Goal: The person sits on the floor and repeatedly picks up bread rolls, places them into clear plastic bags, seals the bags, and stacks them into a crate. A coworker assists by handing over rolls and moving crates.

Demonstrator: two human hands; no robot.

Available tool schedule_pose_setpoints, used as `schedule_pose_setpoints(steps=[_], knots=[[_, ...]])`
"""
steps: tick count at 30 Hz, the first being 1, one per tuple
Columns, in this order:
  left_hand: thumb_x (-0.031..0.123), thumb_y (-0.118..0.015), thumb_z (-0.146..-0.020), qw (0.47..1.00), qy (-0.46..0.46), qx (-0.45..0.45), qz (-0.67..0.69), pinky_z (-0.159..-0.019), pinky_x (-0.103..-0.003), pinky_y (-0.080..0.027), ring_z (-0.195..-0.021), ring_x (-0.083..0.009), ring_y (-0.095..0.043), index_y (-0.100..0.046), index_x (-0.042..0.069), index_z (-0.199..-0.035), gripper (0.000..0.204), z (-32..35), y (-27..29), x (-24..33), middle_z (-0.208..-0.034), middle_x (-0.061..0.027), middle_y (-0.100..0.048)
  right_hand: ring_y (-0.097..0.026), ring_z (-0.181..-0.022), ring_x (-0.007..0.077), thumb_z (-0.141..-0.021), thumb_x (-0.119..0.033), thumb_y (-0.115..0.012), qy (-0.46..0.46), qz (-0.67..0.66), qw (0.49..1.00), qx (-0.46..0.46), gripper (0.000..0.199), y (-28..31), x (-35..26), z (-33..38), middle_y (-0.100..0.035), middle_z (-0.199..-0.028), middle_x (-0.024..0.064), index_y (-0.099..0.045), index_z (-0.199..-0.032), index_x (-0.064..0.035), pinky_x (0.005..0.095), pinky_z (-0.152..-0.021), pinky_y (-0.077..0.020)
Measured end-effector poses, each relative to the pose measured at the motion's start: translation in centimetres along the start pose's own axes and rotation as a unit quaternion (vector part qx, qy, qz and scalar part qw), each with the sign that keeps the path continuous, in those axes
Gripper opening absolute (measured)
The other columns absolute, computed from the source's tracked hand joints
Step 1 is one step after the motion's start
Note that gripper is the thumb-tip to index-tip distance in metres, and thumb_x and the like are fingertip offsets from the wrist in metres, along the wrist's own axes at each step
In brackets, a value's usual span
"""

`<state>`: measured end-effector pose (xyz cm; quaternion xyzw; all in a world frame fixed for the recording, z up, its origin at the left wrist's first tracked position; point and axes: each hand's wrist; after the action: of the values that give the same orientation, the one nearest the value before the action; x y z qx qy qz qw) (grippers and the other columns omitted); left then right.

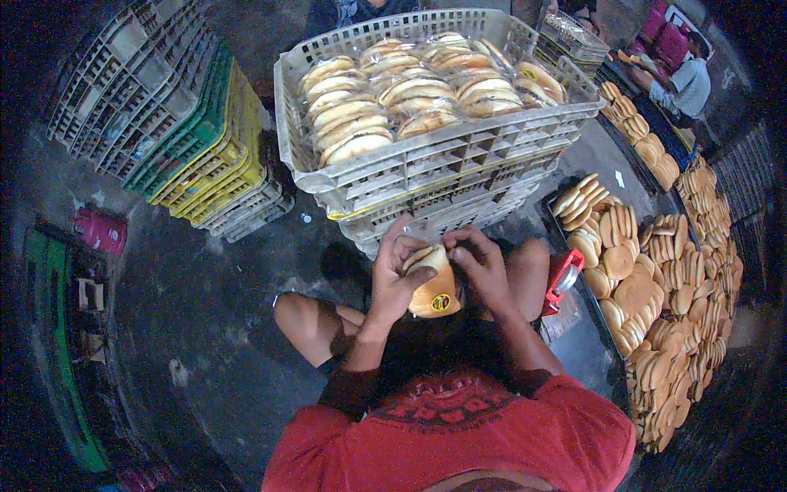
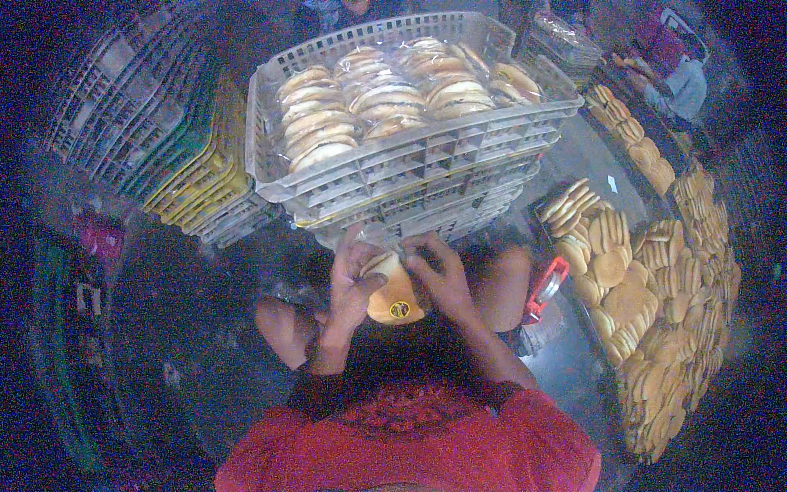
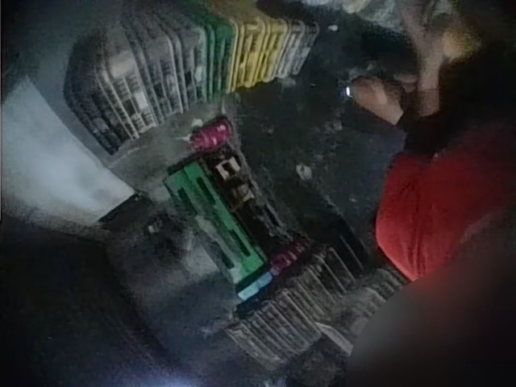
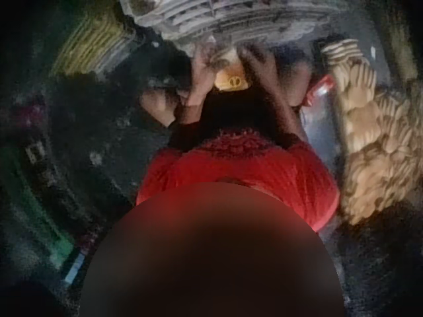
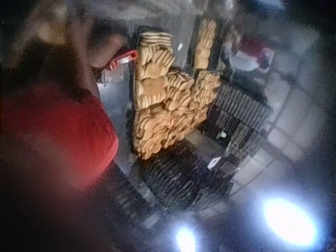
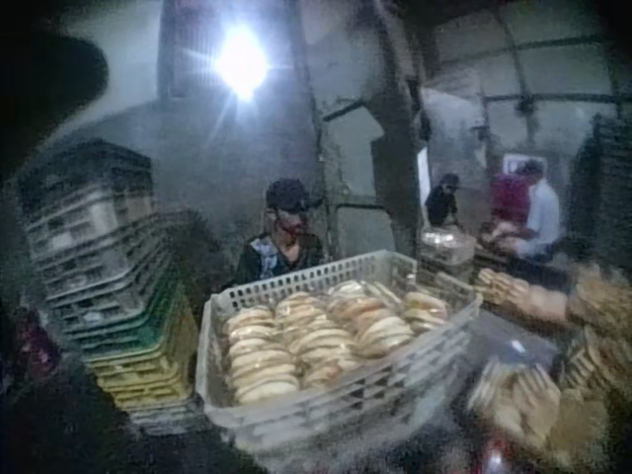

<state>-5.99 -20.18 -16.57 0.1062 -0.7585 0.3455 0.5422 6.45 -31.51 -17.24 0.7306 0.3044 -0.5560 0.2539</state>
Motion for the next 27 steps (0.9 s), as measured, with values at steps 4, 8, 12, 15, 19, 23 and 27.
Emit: schedule_pose_setpoints(steps=[4, 8, 12, 15, 19, 23, 27], knots=[[0.006, -0.064, -0.089, 0.998, 0.013, 0.004, -0.058, -0.084, -0.029, -0.048, -0.09, -0.0148, -0.059, -0.05, 0.001, -0.122, 0.036, -0.2, -0.8, -0.5, -0.094, -0.005, -0.058, -0.053, -0.089, 0.0137, -0.081, -0.011, -0.071, -0.029, -0.036, 0.994, -0.097, 0.019, 1.1, -1.7, -0.4, -0.055, -0.091, 0.0049, -0.067, -0.095, 0.0021, 0.0252, -0.079, -0.041], [0.008, -0.049, -0.098, 0.99, 0.128, 0.034, 0.056, -0.081, -0.028, -0.048, -0.087, -0.0125, -0.057, -0.052, 0.001, -0.118, 0.022, -0.8, -0.9, -1.7, -0.093, -0.0038, -0.057, -0.053, -0.084, 0.0133, -0.083, -0.011, -0.071, -0.092, -0.062, 0.992, -0.063, 0.014, 1.7, -1.2, -0.3, -0.054, -0.085, 0.0041, -0.068, -0.085, 0.0027, 0.0257, -0.075, -0.0407], [0.006, -0.048, -0.098, 0.99, 0.112, 0.033, -0.084, -0.079, -0.026, -0.047, -0.087, -0.0118, -0.058, -0.058, -0.002, -0.105, 0.014, -1.0, -1.4, -2.7, -0.094, -0.0045, -0.059, -0.054, -0.081, 0.0123, -0.084, -0.01, -0.07, -0.098, -0.052, 0.993, -0.028, 0.013, 2.1, 0.4, 0.4, -0.056, -0.084, 0.0027, -0.068, -0.085, 0.0022, 0.026, -0.073, -0.0416], [0.007, -0.056, -0.095, 0.976, -0.006, 0.002, -0.218, -0.076, -0.025, -0.047, -0.083, -0.0113, -0.059, -0.06, -0.003, -0.098, 0.012, -1.1, -2.2, -2.6, -0.088, -0.0056, -0.064, -0.055, -0.08, 0.0113, -0.085, -0.008, -0.068, -0.135, -0.026, 0.991, 0.002, 0.012, 2.6, 1.2, 1.0, -0.058, -0.085, 0.0018, -0.067, -0.093, 0.0012, 0.0254, -0.072, -0.043], [0.003, -0.06, -0.091, 0.965, 0.041, 0.04, -0.255, -0.075, -0.026, -0.048, -0.081, -0.012, -0.06, -0.058, -0.003, -0.1, 0.01, -1.0, -3.8, -2.4, -0.086, -0.0085, -0.065, -0.056, -0.078, 0.0104, -0.087, -0.007, -0.067, -0.098, -0.041, 0.994, 0.035, 0.019, 2.6, 1.8, 1.1, -0.059, -0.085, 0.0023, -0.063, -0.104, -0.0005, 0.0248, -0.069, -0.0459], [0.0, -0.062, -0.09, 0.974, -0.012, 0.116, -0.193, -0.076, -0.027, -0.048, -0.08, -0.0129, -0.061, -0.055, -0.002, -0.107, 0.019, -0.5, -5.3, -2.7, -0.085, -0.0099, -0.065, -0.057, -0.078, 0.0114, -0.088, -0.006, -0.065, 0.0, 0.01, 0.999, 0.044, 0.015, 2.4, 1.8, 0.9, -0.059, -0.093, 0.0055, -0.064, -0.101, 0.0001, 0.0247, -0.067, -0.0481], [0.001, -0.061, -0.09, 0.96, 0.009, 0.117, -0.254, -0.079, -0.026, -0.047, -0.084, -0.0134, -0.06, -0.057, -0.001, -0.103, 0.014, -0.4, -4.9, -2.2, -0.09, -0.0098, -0.064, -0.059, -0.084, 0.0148, -0.087, -0.007, -0.065, -0.02, 0.121, 0.992, -0.017, 0.013, 3.1, 0.9, 1.1, -0.057, -0.106, 0.0084, -0.065, -0.096, 0.0015, 0.0249, -0.076, -0.0479]])
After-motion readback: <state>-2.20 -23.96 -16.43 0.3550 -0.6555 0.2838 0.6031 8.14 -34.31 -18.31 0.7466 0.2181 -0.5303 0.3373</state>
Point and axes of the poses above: each hand's wrist, its own z-axis away from the middle knuckle, its own y-axis out of the back of the hand, x = y × z
